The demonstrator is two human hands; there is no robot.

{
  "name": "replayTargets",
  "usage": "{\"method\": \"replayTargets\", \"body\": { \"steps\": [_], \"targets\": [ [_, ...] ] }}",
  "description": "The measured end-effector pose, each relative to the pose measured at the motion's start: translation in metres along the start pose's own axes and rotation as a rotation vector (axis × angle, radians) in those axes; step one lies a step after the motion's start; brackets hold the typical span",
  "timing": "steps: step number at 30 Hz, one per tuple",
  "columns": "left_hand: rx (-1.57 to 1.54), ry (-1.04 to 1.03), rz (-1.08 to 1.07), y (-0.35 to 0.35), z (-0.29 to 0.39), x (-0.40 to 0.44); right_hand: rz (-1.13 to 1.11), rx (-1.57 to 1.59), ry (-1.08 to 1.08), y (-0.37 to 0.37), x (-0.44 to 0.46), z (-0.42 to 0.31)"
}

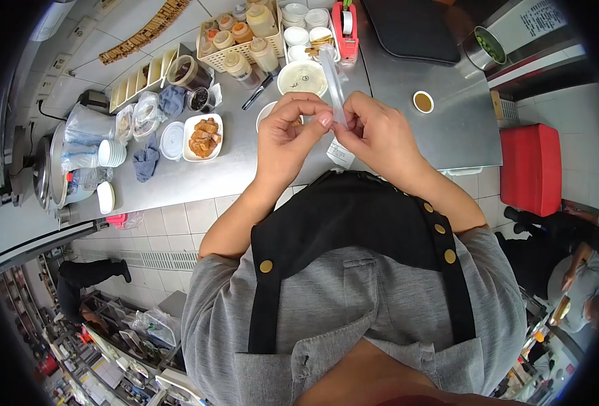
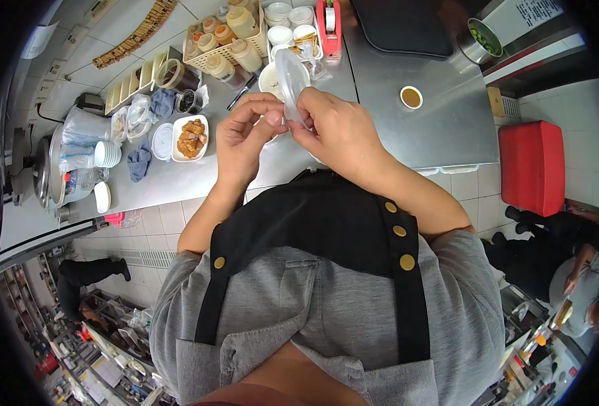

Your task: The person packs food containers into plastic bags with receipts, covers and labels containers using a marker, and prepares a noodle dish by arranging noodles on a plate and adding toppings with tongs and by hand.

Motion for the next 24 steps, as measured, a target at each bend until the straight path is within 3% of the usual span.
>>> {"method": "replayTargets", "body": {
  "steps": [3,7,12,15,17,24],
  "targets": [
    [0.087,-0.012,-0.026,-0.001,-0.002,0.002,0.040,-0.035,0.029,0.004,0.002,-0.002],
    [-0.043,0.074,0.019,0.000,-0.008,0.003,-0.020,-0.008,0.011,0.002,0.002,0.001],
    [-0.055,0.127,0.017,0.007,-0.017,0.007,-0.212,0.273,-0.139,-0.011,0.001,0.011],
    [0.037,0.072,-0.013,0.006,-0.016,0.008,-0.159,0.366,-0.105,-0.013,0.002,0.013],
    [0.263,0.004,-0.030,0.003,-0.011,0.007,-0.161,0.406,-0.138,-0.020,0.000,0.022],
    [0.321,0.017,-0.068,-0.004,-0.014,0.005,-0.225,0.480,-0.207,-0.026,0.000,0.038]
  ]
}}
Point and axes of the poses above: each hand's wrist, its own x-axis towards the middle knuckle, its own y-axis out of the back of the hand, z = x × y, the point moved 7 cm from there along x, towards the middle knuckle, and after that the axes turned 12 degrees about -x, right-handed, at the moved point
